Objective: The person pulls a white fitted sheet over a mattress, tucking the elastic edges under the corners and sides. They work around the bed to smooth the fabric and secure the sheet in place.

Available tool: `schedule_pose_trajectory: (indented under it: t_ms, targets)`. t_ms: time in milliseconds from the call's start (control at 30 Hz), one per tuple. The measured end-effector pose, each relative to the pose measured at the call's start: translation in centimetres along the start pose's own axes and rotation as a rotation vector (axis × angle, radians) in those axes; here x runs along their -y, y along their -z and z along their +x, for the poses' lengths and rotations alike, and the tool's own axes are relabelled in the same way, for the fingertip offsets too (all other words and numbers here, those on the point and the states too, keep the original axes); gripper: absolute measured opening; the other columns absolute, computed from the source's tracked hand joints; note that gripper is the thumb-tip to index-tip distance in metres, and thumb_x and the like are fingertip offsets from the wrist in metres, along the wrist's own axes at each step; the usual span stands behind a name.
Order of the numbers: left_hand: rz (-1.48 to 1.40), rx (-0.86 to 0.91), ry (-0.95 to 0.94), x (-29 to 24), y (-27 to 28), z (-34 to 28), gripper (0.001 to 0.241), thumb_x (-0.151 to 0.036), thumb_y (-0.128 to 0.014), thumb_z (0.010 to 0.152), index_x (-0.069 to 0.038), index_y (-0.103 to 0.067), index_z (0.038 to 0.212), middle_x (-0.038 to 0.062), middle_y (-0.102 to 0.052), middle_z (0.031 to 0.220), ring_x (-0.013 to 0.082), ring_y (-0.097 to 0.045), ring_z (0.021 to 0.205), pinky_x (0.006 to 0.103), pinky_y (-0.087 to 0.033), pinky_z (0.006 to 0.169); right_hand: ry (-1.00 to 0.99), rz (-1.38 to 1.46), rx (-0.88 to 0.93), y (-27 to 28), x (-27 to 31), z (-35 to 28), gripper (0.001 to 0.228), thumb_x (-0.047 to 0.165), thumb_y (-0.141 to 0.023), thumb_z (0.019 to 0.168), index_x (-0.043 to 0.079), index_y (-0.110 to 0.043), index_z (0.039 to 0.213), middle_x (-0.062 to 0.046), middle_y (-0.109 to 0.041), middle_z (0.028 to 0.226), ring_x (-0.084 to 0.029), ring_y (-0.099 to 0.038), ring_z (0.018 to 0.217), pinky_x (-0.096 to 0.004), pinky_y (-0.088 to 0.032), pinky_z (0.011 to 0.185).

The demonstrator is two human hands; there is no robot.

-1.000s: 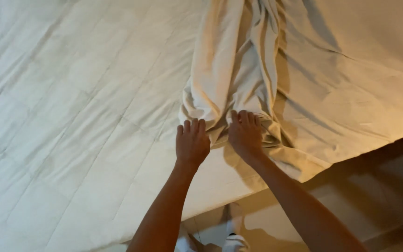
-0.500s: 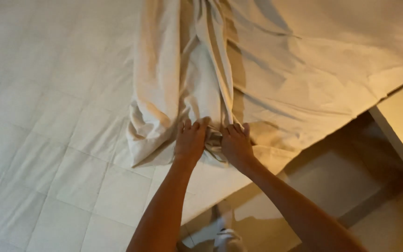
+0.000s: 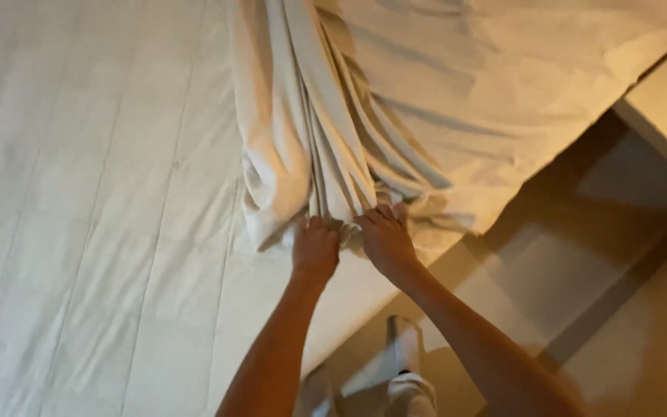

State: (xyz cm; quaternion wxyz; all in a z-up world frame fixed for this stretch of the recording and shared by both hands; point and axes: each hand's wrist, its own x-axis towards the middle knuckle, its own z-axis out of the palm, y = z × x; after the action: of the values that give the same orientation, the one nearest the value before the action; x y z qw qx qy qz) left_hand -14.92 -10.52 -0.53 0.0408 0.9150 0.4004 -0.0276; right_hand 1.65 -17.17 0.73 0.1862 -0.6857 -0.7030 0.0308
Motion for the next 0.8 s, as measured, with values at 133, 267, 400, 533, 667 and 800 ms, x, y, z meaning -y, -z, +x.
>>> schedule_pose_trajectory:
  t_ms: [133, 267, 400, 533, 667, 800]
  targets:
    - [-0.016, 0.022, -0.006, 1.9, -0.2, -3.4, 0.014, -0.014, -0.07, 0.081, -0.015, -0.079, 0.092, 0.007, -0.074, 0.099, 0.0259, -0.059, 0.113, 0.0502, -0.036, 0.105, -0.109, 0.08, 0.038, -0.7, 4.2, -1.1, 0.03, 0.007, -0.062, 0.087, 0.011, -0.072, 0.115, -0.005, -0.069, 0.115, -0.027, -0.057, 0.12, -0.056, -0.034, 0.105]
    - [-0.023, -0.029, 0.041, 2.7, 0.6, -5.2, 0.02, -0.011, -0.069, 0.08, -0.012, -0.075, 0.099, 0.008, -0.071, 0.104, 0.0261, -0.059, 0.11, 0.048, -0.037, 0.104, -0.029, 0.04, 0.026, -1.3, 6.6, -1.2, 0.036, 0.008, -0.065, 0.076, 0.012, -0.073, 0.111, -0.003, -0.07, 0.109, -0.025, -0.057, 0.119, -0.058, -0.033, 0.112]
    - [-0.186, -0.274, 0.119, 1.6, 2.7, -5.4, 0.029, -0.009, -0.069, 0.076, -0.008, -0.071, 0.105, 0.009, -0.065, 0.11, 0.0285, -0.057, 0.11, 0.0496, -0.036, 0.101, -0.08, 0.142, -0.004, -0.8, 6.5, -0.6, 0.028, 0.013, -0.067, 0.087, 0.01, -0.07, 0.114, -0.007, -0.07, 0.119, -0.028, -0.055, 0.12, -0.058, -0.035, 0.099]
    - [-0.348, -0.483, 0.101, -1.3, 4.4, -3.9, 0.035, -0.011, -0.068, 0.081, -0.007, -0.067, 0.115, 0.009, -0.063, 0.113, 0.031, -0.055, 0.112, 0.052, -0.035, 0.1, -0.016, 0.181, -0.151, 0.9, 3.6, -1.6, 0.038, 0.017, -0.067, 0.086, 0.008, -0.066, 0.123, -0.011, -0.066, 0.124, -0.029, -0.053, 0.125, -0.055, -0.035, 0.099]
    - [-0.363, -0.605, -0.067, -3.7, 5.0, -0.4, 0.036, -0.017, -0.064, 0.092, -0.005, -0.063, 0.126, 0.011, -0.061, 0.124, 0.0338, -0.053, 0.123, 0.0546, -0.033, 0.103, -0.101, -0.091, -0.18, 3.0, -0.6, -1.7, 0.048, 0.013, -0.062, 0.086, 0.009, -0.063, 0.134, -0.014, -0.059, 0.132, -0.031, -0.053, 0.124, -0.056, -0.035, 0.101]
    - [-0.281, -0.367, -0.124, -5.7, 3.7, 3.2, 0.046, -0.026, -0.063, 0.093, -0.003, -0.06, 0.133, 0.013, -0.06, 0.127, 0.0388, -0.049, 0.127, 0.0587, -0.029, 0.108, -0.083, -0.385, -0.129, 2.1, -4.7, -2.7, 0.054, 0.011, -0.062, 0.089, 0.013, -0.061, 0.143, -0.012, -0.063, 0.134, -0.031, -0.053, 0.12, -0.052, -0.035, 0.097]
